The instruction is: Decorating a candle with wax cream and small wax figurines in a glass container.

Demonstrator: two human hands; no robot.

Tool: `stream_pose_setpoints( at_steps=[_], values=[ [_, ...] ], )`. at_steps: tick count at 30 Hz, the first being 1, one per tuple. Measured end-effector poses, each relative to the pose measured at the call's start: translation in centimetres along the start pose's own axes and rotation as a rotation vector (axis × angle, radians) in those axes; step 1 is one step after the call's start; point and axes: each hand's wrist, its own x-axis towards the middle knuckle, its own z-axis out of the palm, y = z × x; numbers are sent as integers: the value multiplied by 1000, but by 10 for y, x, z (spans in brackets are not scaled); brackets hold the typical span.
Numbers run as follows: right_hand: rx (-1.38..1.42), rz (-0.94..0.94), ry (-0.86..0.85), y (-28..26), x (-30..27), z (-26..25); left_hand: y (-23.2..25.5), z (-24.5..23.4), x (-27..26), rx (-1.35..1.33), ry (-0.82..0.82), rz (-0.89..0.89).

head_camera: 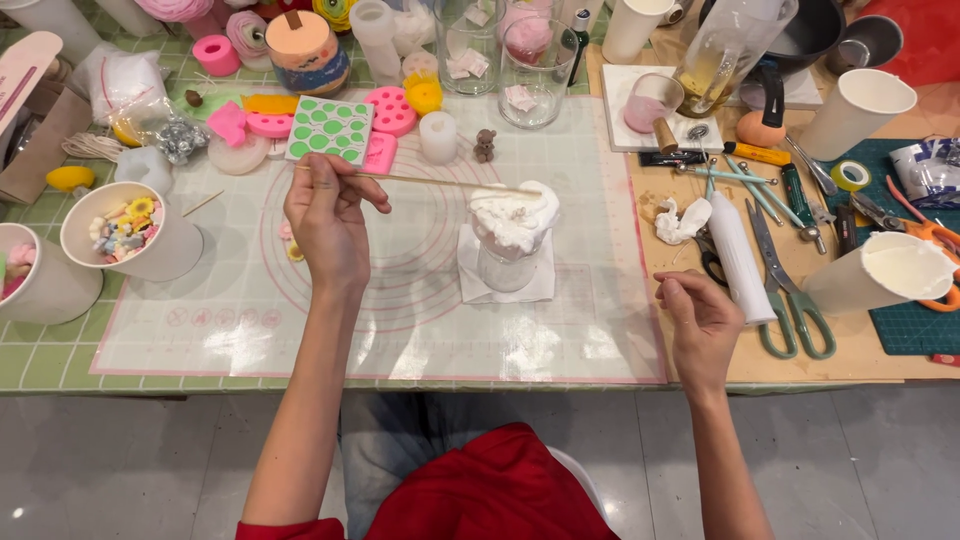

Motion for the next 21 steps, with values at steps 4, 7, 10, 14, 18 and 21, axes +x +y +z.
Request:
stream_pose_setpoints(
  at_steps=[4,7,10,14,18,21],
  values=[
    [3,-5,0,0,1,0,-4,2,7,25,-46,-23],
    [16,1,3,1,0,-1,-7,5,12,6,-17,-35],
    [22,0,2,2,0,-2,-7,8,16,18,-57,-35],
    [18,-9,-2,-1,1,-3,-3,12,18,30,-48,-12],
    [19,-12,0,1,1,-4,7,26,18,89,-71,21],
    [26,-5,5,0,1,-3,8,33,24,157,-66,24]
  ],
)
